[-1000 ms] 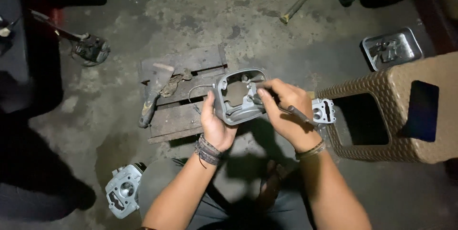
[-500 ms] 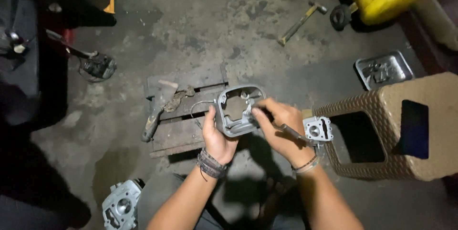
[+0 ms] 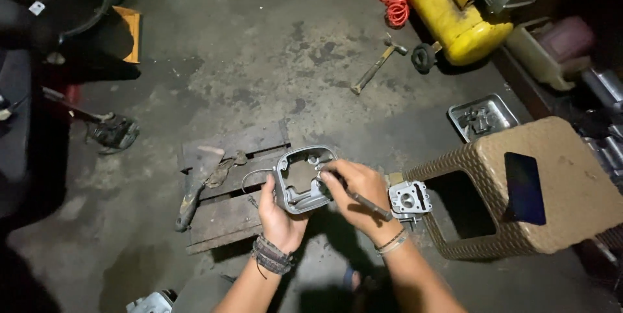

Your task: Cleaning the exterior surface of a motorcycle valve cover using a small metal tool to scrape away dirt.

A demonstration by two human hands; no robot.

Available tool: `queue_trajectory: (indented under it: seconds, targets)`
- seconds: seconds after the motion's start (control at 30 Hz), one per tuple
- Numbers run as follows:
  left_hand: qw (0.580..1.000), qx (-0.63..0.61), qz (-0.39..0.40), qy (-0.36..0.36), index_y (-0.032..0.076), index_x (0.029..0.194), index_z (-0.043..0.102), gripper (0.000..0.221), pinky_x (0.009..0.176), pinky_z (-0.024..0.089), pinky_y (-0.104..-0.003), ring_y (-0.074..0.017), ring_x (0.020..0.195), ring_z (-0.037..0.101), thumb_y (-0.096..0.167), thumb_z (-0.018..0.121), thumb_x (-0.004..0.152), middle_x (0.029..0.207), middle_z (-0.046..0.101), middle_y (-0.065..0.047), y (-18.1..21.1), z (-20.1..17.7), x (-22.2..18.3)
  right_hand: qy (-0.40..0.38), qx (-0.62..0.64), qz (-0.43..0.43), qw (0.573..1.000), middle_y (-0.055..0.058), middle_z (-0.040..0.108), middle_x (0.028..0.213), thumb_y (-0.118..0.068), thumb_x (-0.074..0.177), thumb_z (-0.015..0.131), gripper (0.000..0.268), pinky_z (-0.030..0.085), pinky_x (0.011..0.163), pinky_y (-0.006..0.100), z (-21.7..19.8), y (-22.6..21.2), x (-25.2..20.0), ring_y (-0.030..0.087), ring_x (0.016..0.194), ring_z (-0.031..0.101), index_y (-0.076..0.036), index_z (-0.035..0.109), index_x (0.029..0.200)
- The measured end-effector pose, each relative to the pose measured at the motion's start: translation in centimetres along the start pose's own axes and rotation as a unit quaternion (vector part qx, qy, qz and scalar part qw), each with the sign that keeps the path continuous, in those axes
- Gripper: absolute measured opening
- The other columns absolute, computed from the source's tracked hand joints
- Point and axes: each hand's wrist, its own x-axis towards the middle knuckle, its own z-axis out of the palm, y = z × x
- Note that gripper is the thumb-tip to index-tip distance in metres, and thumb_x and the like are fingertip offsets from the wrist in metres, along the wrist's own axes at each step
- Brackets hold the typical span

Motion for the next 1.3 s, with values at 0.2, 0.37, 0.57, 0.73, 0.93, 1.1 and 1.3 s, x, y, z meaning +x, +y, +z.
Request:
queue_trajectory:
  seconds: [0.2, 0.37, 0.57, 0.73, 0.93, 1.1, 1.3]
  targets:
    - [1.000, 0.005, -0.017, -0.006, 0.003, 0.094, 0.067, 0.048, 0.071, 0.063, -0.051, -0.0383, 0.080, 0.074, 0.050, 0.068, 0.085, 0.092, 0.074, -0.021, -0.5, -1.2, 1.4, -0.003, 0.051, 0.032, 0.998, 0.017, 0.077, 0.071, -0.027, 0.097, 0.066, 0.018, 0.059, 0.066, 0.045, 0.0, -0.4, 0.1, 0.041, 0.072, 0.075, -0.014, 0.079, 0.096]
    - [1.000, 0.005, -0.021, -0.013, 0.004, 0.105, 0.068, 0.050, 0.077, 0.062, -0.050, -0.0356, 0.089, 0.073, 0.051, 0.065, 0.086, 0.102, 0.074, -0.019, -0.9, -2.3, 2.6, 0.042, 0.051, 0.007, 0.998, 0.016, 0.076, 0.069, -0.023, 0.099, 0.065, 0.016, 0.059, 0.064, 0.043, 0.0, -0.7, 0.0, 0.039, 0.070, 0.074, -0.014, 0.078, 0.096]
    - [0.999, -0.020, -0.021, -0.017, 0.005, 0.115, 0.067, 0.053, 0.084, 0.060, -0.049, -0.0333, 0.097, 0.072, 0.050, 0.064, 0.088, 0.111, 0.073, -0.017, -0.9, -2.8, 2.6, 0.110, 0.069, -0.019, 0.991, 0.014, 0.075, 0.073, -0.015, 0.098, 0.068, 0.012, 0.058, 0.067, 0.041, 0.8, 0.5, -0.7, 0.035, 0.073, 0.073, -0.013, 0.079, 0.100]
    - [0.999, -0.017, -0.033, -0.026, 0.007, 0.110, 0.069, 0.053, 0.081, 0.061, -0.051, -0.0349, 0.094, 0.073, 0.054, 0.066, 0.085, 0.106, 0.074, -0.017, -0.9, -3.2, 2.9, 0.146, 0.071, -0.054, 0.985, 0.015, 0.073, 0.074, -0.010, 0.098, 0.070, 0.011, 0.055, 0.062, 0.041, 1.2, 0.9, -0.5, 0.037, 0.070, 0.071, -0.009, 0.079, 0.104]
    - [0.997, -0.001, -0.067, -0.034, 0.006, 0.109, 0.068, 0.056, 0.082, 0.061, -0.053, -0.0365, 0.094, 0.073, 0.056, 0.065, 0.084, 0.104, 0.074, -0.018, -1.4, -3.8, 3.1, 0.141, -0.017, -0.106, 0.984, 0.010, 0.074, 0.075, -0.013, 0.097, 0.074, 0.007, 0.056, 0.066, 0.036, 0.7, 0.5, 0.0, 0.028, 0.070, 0.068, -0.009, 0.078, 0.101]
    - [0.994, 0.032, -0.091, -0.059, 0.003, 0.104, 0.067, 0.054, 0.078, 0.062, -0.053, -0.0365, 0.089, 0.073, 0.055, 0.063, 0.087, 0.098, 0.074, -0.018, -1.1, -4.0, 3.1, 0.092, 0.015, -0.097, 0.991, 0.012, 0.072, 0.069, -0.014, 0.096, 0.075, 0.008, 0.054, 0.068, 0.040, 0.1, 1.1, 0.0, 0.032, 0.069, 0.065, -0.008, 0.079, 0.099]
    - [0.993, 0.052, -0.087, -0.063, 0.005, 0.085, 0.063, 0.046, 0.071, 0.064, -0.048, -0.0333, 0.076, 0.075, 0.050, 0.069, 0.087, 0.077, 0.072, -0.016, -0.4, -2.5, 1.1, 0.110, -0.021, -0.090, 0.990, 0.012, 0.072, 0.073, -0.011, 0.100, 0.072, 0.007, 0.054, 0.069, 0.038, -0.4, 0.1, -0.1, 0.029, 0.070, 0.065, -0.009, 0.078, 0.102]
